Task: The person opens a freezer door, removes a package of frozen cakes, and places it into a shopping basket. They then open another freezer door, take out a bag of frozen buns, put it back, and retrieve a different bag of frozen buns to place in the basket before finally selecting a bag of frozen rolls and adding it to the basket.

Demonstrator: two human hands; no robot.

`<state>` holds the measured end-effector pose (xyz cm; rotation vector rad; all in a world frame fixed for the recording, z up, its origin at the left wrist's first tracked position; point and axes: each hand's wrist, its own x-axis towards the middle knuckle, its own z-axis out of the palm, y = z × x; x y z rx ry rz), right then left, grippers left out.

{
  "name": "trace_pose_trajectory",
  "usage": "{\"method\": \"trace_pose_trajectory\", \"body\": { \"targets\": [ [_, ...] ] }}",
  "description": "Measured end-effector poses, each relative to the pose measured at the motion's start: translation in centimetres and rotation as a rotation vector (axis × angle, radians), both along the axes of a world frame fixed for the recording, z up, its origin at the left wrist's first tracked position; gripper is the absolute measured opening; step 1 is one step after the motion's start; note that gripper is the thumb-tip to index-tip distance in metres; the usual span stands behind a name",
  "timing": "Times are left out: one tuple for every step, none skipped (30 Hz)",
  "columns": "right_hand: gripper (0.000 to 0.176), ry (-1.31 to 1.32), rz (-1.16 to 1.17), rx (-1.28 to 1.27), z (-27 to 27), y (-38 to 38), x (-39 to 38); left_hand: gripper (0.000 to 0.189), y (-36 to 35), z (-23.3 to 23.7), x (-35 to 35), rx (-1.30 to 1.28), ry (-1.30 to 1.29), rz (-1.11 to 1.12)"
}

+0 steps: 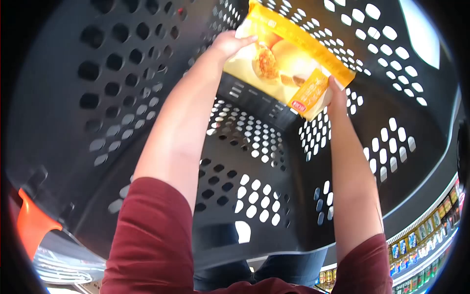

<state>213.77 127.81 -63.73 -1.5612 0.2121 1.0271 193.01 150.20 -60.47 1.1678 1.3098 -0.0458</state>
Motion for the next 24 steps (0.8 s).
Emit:
{"method": "trace_pose_trajectory", "body": {
  "targets": [
    [0.046, -0.074, 0.002, -0.036, -0.9, -0.3, -0.4, 0.051, -0.4, -1.7, 0.2, 0.049, 0.011, -0.048],
    [0.049, -0.105, 0.048, -0.211, -1.5, -0.3, -0.7, 0.052, -0.7, -3.5, 0.2, 0.097, 0.025, -0.099],
    [0.052, -0.133, 0.095, -0.388, -2.2, -0.1, -0.8, 0.049, -0.8, -5.5, 0.1, 0.268, 0.14, -0.183],
    [0.06, -0.253, 0.225, -0.511, -5.3, -1.0, -0.5, 0.045, -0.9, -7.7, 0.2, 0.434, 0.258, -0.268],
    [0.061, -0.28, 0.251, -0.499, -5.4, -0.9, -0.7, 0.041, -1.0, -8.6, 0.4, 0.599, 0.377, -0.352],
    [0.062, -0.307, 0.28, -0.487, -5.2, -1.1, -1.3, 0.041, -0.9, -9.0, -0.1, 0.654, 0.252, -0.35],
    [0.064, -0.337, 0.31, -0.474, -5.0, -1.5, -1.2, 0.043, -1.2, -9.6, 0.1, 0.495, 0.162, -0.305],
    [0.058, -0.287, 0.268, -0.431, -5.0, -1.3, -1.4, 0.044, -0.9, -9.3, 0.2, 0.341, 0.072, -0.258],
    [0.055, -0.146, 0.157, -0.327, -4.8, -1.2, -1.3, 0.045, -0.7, -9.0, 0.2, 0.187, -0.016, -0.211],
    [0.053, -0.005, 0.048, -0.215, -4.2, -1.2, -1.3, 0.046, -0.7, -8.3, 0.3, 0.166, -0.018, -0.181],
    [0.05, 0.141, -0.06, -0.105, -3.7, -0.9, -1.5, 0.046, -0.8, -8.1, 0.4, 0.141, -0.015, -0.154],
    [0.043, 0.298, -0.072, -0.039, -3.8, -1.1, -1.0, 0.047, -1.0, -7.9, 0.5, 0.112, -0.011, -0.124],
    [0.041, 0.367, -0.083, -0.021, -3.7, -0.9, -0.7, 0.047, -0.8, -7.7, 0.5, 0.15, 0.053, -0.157],
    [0.04, 0.441, -0.099, -0.008, -3.1, -0.7, -0.6, 0.047, -0.5, -7.3, 0.6, 0.183, 0.12, -0.195],
    [0.039, 0.519, -0.116, -0.007, -2.2, -0.6, -0.6, 0.047, -0.7, -5.9, 0.9, 0.203, 0.191, -0.232],
    [0.039, 0.526, -0.102, -0.017, -1.1, -0.6, -0.6, 0.048, -0.5, -4.2, 1.3, 0.231, 0.363, -0.319],
    [0.04, 0.521, -0.093, -0.013, -1.0, -1.2, -0.6, 0.05, -0.5, -4.0, 1.1, 0.157, 0.298, -0.312],
    [0.04, 0.512, -0.084, -0.004, -0.8, -1.4, -0.5, 0.053, 0.0, -3.6, 0.9, 0.088, 0.229, -0.302],
    [0.041, 0.505, -0.069, 0.009, -0.3, -1.6, -0.4, 0.055, 0.3, -2.9, 0.6, 0.024, 0.163, -0.288],
    [0.041, 0.5, -0.072, 0.016, 1.1, -1.7, -0.6, 0.055, 0.0, -1.6, 0.5, 0.079, 0.215, -0.302],
    [0.041, 0.516, -0.091, 0.012, 2.6, -1.5, -0.7, 0.054, 0.0, -0.2, 0.7, 0.144, 0.268, -0.312],
    [0.041, 0.538, -0.111, 0.007, 4.5, -1.4, -0.9, 0.054, -0.1, 1.6, 0.8, 0.208, 0.325, -0.324],
    [0.041, 0.556, -0.13, 0.004, 6.5, -1.3, -0.9, 0.054, -0.2, 4.0, 1.1, 0.274, 0.38, -0.332],
    [0.042, 0.575, -0.121, 0.007, 8.4, -1.1, -0.9, 0.052, -0.2, 7.3, 1.4, 0.262, 0.388, -0.322]
  ]
}}
